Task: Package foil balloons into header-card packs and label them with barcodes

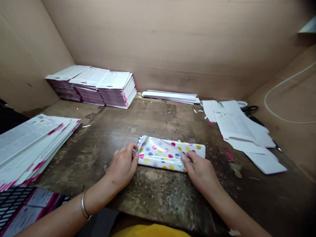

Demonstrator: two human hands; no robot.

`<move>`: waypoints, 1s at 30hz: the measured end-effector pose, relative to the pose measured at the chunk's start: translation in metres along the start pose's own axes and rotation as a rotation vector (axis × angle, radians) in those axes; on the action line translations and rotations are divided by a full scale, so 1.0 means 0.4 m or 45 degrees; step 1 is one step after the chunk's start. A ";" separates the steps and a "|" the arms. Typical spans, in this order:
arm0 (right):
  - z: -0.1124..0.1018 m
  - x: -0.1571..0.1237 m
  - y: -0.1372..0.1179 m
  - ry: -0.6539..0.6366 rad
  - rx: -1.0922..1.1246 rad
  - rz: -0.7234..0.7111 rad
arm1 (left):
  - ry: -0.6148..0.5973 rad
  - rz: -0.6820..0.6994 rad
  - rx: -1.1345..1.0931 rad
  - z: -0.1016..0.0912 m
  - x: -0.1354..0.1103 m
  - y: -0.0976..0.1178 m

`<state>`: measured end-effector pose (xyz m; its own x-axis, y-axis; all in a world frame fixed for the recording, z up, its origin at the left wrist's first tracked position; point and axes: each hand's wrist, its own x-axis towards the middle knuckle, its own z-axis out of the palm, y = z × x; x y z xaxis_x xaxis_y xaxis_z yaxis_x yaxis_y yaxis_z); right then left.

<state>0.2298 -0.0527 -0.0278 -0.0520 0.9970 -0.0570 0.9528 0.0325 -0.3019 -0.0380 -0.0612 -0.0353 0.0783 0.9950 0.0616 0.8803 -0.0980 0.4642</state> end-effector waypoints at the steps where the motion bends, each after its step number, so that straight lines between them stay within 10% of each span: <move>1: 0.000 0.003 -0.002 -0.022 -0.034 -0.004 | -0.003 0.029 0.041 0.000 -0.003 0.001; 12: -0.007 0.023 -0.027 -0.125 -0.222 -0.076 | -0.052 0.157 0.530 -0.025 0.006 0.026; 19: -0.026 0.008 -0.059 -0.016 -0.350 -0.148 | -0.150 0.640 0.408 0.055 0.088 0.071; 22: -0.005 -0.013 -0.097 0.183 -0.322 -0.509 | -0.228 0.574 0.414 0.085 0.092 0.062; 25: 0.027 -0.023 -0.076 0.046 -0.248 -0.815 | -0.260 0.572 0.413 0.084 0.089 0.059; 30: -0.021 0.007 0.076 0.243 -0.301 -0.391 | -0.296 0.532 0.422 0.072 0.089 0.069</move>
<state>0.2610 -0.0484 -0.0292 -0.3085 0.9331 0.1849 0.9453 0.3224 -0.0496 0.0025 -0.0280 -0.0459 0.5184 0.8545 -0.0329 0.8491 -0.5098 0.1382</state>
